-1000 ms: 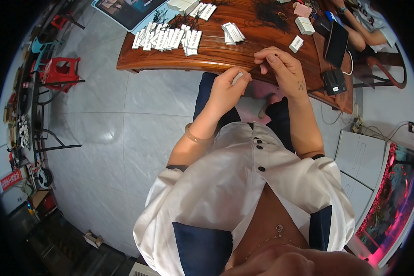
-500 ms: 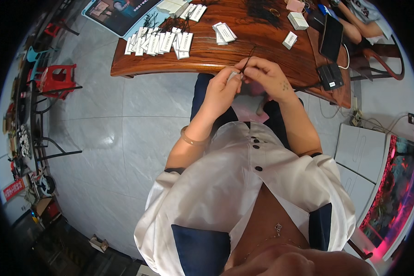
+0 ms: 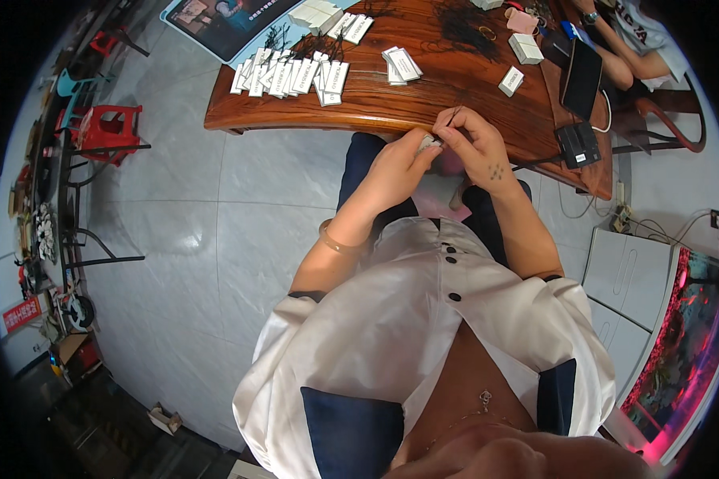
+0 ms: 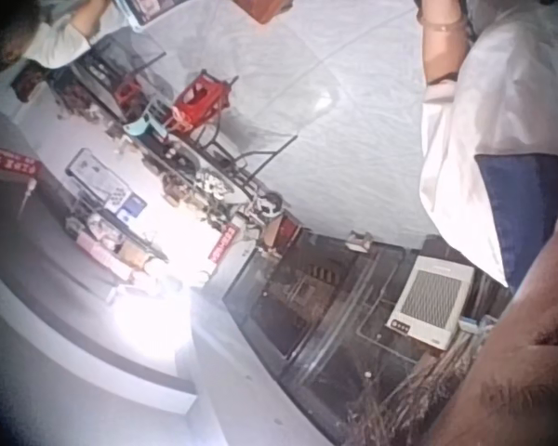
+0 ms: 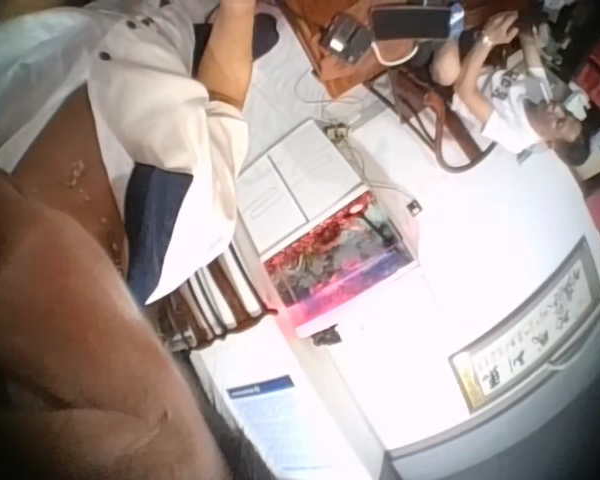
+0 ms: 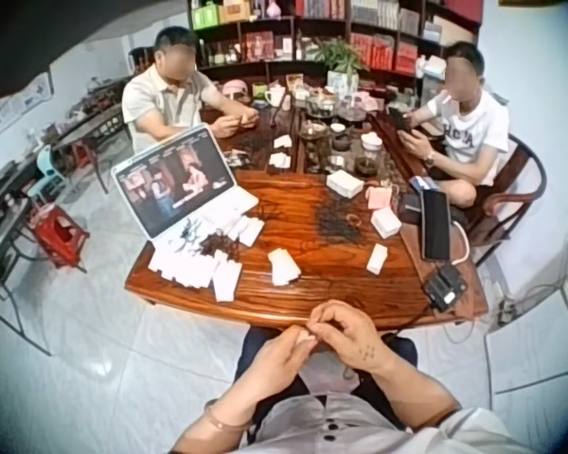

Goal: Sorting small white adhesive tags and attaching black strings to them at a table.

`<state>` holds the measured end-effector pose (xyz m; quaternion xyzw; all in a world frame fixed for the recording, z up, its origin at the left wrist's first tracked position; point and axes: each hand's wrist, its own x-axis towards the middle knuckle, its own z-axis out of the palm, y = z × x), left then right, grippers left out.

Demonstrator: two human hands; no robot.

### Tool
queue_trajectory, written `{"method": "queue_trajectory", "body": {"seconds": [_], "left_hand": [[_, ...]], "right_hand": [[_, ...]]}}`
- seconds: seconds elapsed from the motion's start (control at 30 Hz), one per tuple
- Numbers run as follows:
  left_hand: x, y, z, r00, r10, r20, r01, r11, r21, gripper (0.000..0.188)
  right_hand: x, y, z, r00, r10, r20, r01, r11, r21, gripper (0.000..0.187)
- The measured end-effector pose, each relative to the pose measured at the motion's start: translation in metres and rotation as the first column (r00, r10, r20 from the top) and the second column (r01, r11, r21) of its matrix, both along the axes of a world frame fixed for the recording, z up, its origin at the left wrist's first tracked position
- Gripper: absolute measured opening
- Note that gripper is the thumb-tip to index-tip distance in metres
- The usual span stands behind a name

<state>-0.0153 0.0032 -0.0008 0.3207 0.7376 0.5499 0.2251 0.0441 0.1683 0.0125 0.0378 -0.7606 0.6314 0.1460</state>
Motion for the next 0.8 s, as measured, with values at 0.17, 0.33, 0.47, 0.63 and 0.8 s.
{"method": "queue_trajectory", "body": {"seconds": [0.17, 0.33, 0.47, 0.63, 0.8], "left_hand": [[-0.001, -0.005, 0.007, 0.998, -0.056, -0.027, 0.057, 0.998, 0.030, 0.018], [-0.002, -0.006, -0.002, 0.998, -0.059, 0.006, 0.058, 0.997, 0.056, 0.019], [-0.002, -0.005, 0.005, 0.856, 0.108, -0.505, -0.051, 0.991, 0.125, 0.021], [-0.003, -0.005, 0.011, 0.978, -0.047, 0.205, -0.019, 0.951, 0.310, 0.024], [-0.004, -0.002, -0.009, 0.804, -0.241, 0.544, -0.134, 0.817, 0.561, 0.029]], "right_hand": [[0.004, -0.006, 0.001, 0.995, -0.095, -0.022, 0.094, 0.995, -0.043, 0.010], [0.004, -0.003, 0.010, 0.991, 0.019, -0.131, 0.025, 0.945, 0.325, 0.008], [0.006, 0.001, 0.009, 0.985, -0.007, -0.170, 0.080, 0.899, 0.431, 0.012], [0.010, -0.008, 0.009, 0.980, -0.053, -0.191, 0.136, 0.881, 0.453, 0.011], [0.012, -0.016, -0.003, 0.981, -0.119, -0.154, 0.153, 0.962, 0.227, 0.008]]}}
